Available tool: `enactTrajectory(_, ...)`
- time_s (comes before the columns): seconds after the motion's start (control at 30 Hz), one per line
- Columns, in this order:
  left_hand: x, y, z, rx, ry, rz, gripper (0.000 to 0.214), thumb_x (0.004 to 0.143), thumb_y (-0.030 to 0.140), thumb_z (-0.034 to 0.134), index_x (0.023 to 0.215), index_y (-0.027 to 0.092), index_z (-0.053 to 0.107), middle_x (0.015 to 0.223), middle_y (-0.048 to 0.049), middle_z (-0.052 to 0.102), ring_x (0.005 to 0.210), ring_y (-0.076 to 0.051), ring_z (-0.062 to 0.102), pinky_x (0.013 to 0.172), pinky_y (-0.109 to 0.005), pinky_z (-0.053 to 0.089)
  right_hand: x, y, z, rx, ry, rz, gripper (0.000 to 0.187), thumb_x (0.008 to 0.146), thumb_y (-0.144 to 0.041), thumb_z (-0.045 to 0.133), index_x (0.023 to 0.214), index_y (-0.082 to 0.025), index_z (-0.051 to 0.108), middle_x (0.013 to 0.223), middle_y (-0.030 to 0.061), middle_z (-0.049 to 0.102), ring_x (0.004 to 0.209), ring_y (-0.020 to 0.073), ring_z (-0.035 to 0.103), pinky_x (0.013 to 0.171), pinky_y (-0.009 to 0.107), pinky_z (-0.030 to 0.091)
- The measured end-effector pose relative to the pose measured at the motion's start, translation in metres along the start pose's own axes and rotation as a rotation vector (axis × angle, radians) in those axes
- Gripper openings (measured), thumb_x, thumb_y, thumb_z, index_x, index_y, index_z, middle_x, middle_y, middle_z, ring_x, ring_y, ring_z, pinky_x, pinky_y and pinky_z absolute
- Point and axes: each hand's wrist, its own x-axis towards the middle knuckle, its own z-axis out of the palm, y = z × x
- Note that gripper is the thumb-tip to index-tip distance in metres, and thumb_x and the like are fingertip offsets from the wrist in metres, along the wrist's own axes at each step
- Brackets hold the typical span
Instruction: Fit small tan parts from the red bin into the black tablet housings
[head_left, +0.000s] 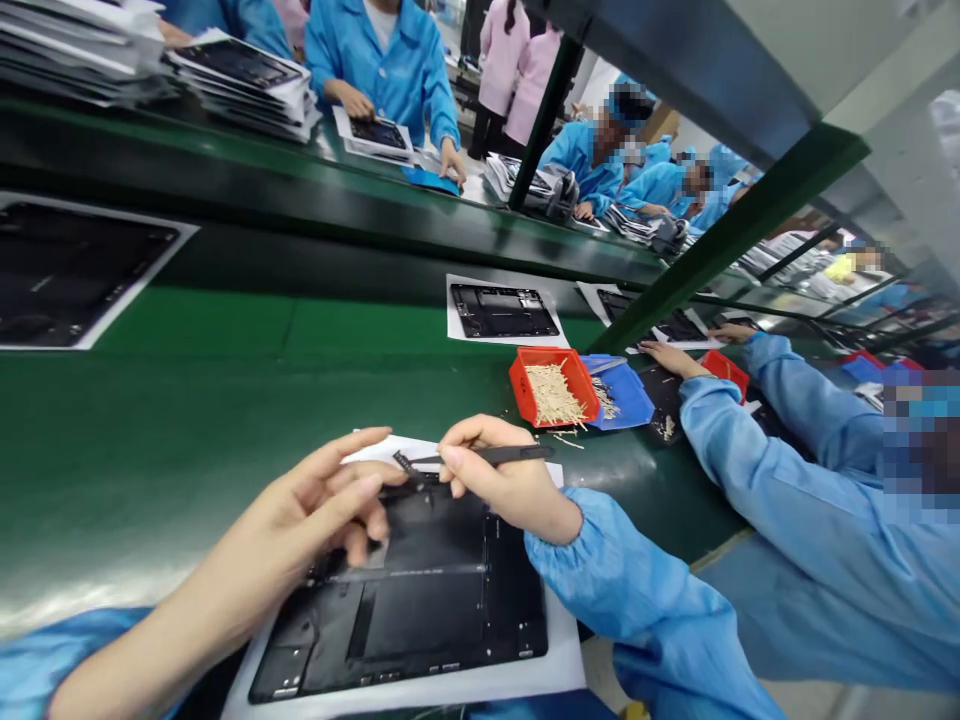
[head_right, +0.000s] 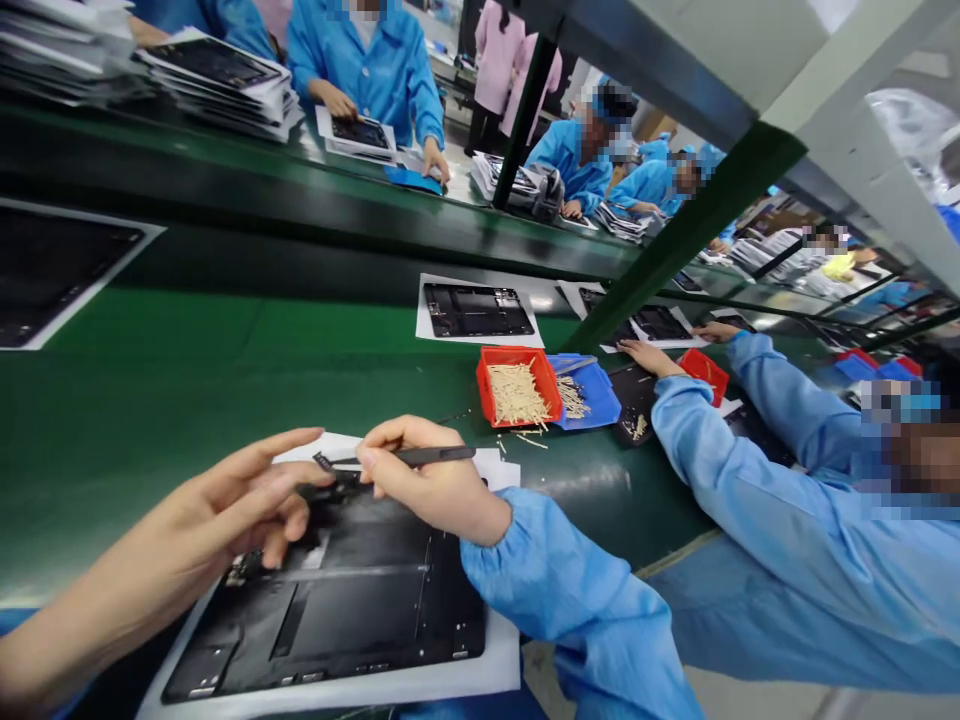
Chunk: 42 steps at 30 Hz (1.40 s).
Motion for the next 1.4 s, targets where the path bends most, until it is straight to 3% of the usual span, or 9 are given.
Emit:
enactTrajectory(0.1, 0.0, -0.024, -0.026, 0.528, 0.052, 0.424, 0.034, 0.095, 0.059, 0.071, 0.109, 0.031, 0.084, 0.09, -0.0047, 0.081, 0.076, -0.022, 0.073, 0.066, -0.031, 0.057, 0.013, 0.011, -0.001, -0.113, -0.022, -0.021, 0.019, 0.093, -0.038, 0.077, 0.086, -0.021, 0.074, 0.076, -0.0004, 0.074, 0.061, 0.0126, 0.066, 0.057, 0.024, 0.055)
enactTrajectory(0.2, 0.001, -0.045, -0.038, 0.991, 0.048, 0.793, 0.034, 0.108, 0.045, 0.056, 0.109, 0.027, 0.083, 0.085, -0.0035, 0.076, 0.077, -0.021, 0.067, 0.07, -0.033, 0.051, 0.023, 0.028, 0.006, -0.229, -0.072, -0.078, 0.022, 0.094, -0.041, 0.077, 0.083, -0.021, 0.076, 0.08, 0.0012, 0.078, 0.072, 0.0159, 0.071, 0.068, 0.026, 0.059)
enactTrajectory(0.33, -0.001, -0.057, -0.035, 1.278, 0.099, 1.032, 0.031, 0.111, 0.026, 0.05, 0.112, 0.02, 0.08, 0.078, -0.0025, 0.068, 0.072, -0.021, 0.057, 0.066, -0.036, 0.044, 0.026, 0.049, 0.019, -0.361, -0.108, -0.181, 0.018, 0.097, -0.034, 0.073, 0.084, -0.022, 0.076, 0.084, 0.0019, 0.08, 0.075, 0.0164, 0.074, 0.073, 0.027, 0.061)
enactTrajectory(0.8, -0.005, -0.053, -0.029, 1.357, 0.132, 1.105, 0.03, 0.11, 0.018, 0.047, 0.111, 0.015, 0.077, 0.079, -0.0043, 0.066, 0.075, -0.022, 0.054, 0.066, -0.037, 0.042, 0.025, 0.066, 0.026, -0.355, -0.155, -0.268, 0.02, 0.104, -0.034, 0.067, 0.092, -0.023, 0.078, 0.09, 0.0035, 0.082, 0.081, 0.0181, 0.077, 0.082, 0.031, 0.064)
enactTrajectory(1.1, -0.006, -0.06, -0.03, 1.447, 0.09, 1.075, 0.033, 0.108, 0.012, 0.043, 0.122, 0.008, 0.073, 0.082, -0.0055, 0.064, 0.077, -0.023, 0.053, 0.069, -0.038, 0.042, 0.022, 0.07, 0.029, -0.388, -0.128, -0.324, 0.022, 0.107, -0.033, 0.065, 0.094, -0.021, 0.079, 0.091, 0.0048, 0.083, 0.08, 0.0168, 0.077, 0.078, 0.028, 0.063)
enactTrajectory(1.27, -0.006, -0.059, -0.026, 1.531, 0.083, 1.011, 0.032, 0.109, 0.017, 0.05, 0.129, 0.003, 0.071, 0.084, -0.0069, 0.063, 0.079, -0.026, 0.053, 0.069, -0.041, 0.04, 0.021, 0.075, 0.029, -0.404, -0.127, -0.347, 0.022, 0.107, -0.032, 0.065, 0.095, -0.02, 0.079, 0.093, 0.0059, 0.084, 0.082, 0.0168, 0.079, 0.08, 0.028, 0.064)
enactTrajectory(1.4, -0.006, -0.055, -0.024, 1.608, 0.09, 1.006, 0.036, 0.11, 0.018, 0.046, 0.129, 0.004, 0.073, 0.085, -0.0081, 0.064, 0.08, -0.027, 0.053, 0.071, -0.042, 0.039, 0.02, 0.076, 0.03, -0.401, -0.122, -0.346, 0.021, 0.107, -0.032, 0.065, 0.096, -0.021, 0.079, 0.094, 0.0059, 0.084, 0.082, 0.0172, 0.079, 0.08, 0.028, 0.064)
